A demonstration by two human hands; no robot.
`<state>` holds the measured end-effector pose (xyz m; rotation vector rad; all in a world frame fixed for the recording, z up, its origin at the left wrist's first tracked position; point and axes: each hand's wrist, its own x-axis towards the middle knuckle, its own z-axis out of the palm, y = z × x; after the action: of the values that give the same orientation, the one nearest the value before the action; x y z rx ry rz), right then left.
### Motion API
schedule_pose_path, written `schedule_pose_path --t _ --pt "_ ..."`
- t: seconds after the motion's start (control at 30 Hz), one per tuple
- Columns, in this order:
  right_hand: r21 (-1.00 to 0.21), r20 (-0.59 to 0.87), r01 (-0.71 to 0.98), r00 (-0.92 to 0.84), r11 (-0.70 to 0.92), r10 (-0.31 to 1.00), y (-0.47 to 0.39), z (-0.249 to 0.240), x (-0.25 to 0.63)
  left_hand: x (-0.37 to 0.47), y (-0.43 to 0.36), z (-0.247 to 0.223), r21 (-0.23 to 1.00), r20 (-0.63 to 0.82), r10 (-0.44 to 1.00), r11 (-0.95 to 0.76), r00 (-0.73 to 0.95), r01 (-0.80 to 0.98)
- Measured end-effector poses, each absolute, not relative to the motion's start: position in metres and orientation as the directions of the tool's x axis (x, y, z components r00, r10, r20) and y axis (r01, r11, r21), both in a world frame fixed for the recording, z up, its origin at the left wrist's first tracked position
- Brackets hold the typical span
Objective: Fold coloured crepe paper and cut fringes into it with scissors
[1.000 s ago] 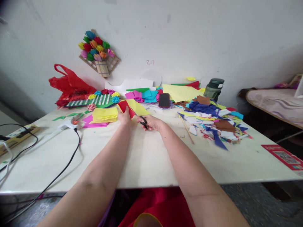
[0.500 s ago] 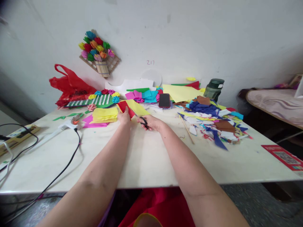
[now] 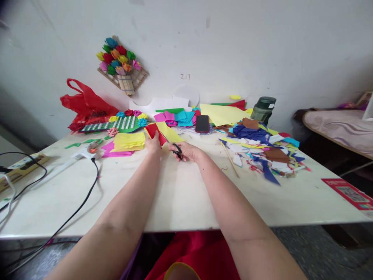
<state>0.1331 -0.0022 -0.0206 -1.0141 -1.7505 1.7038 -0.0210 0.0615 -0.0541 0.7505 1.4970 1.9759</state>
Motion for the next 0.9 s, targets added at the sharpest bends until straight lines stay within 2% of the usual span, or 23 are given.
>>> schedule_pose_path --t 0.33,0.9 --pt "-0.986 -0.133 0.157 -0.585 -0.049 0.8 0.0001 -0.0227 0.1329 -0.0155 0.0586 -0.054 0.957 0.109 0.739 -0.26 -0.665 -0.132" --pt "-0.988 -0.092 0.156 -0.557 -0.005 0.825 0.0034 -0.028 0.1299 -0.0189 0.0584 -0.0523 0.974 0.104 0.724 -0.212 -0.682 -0.076"
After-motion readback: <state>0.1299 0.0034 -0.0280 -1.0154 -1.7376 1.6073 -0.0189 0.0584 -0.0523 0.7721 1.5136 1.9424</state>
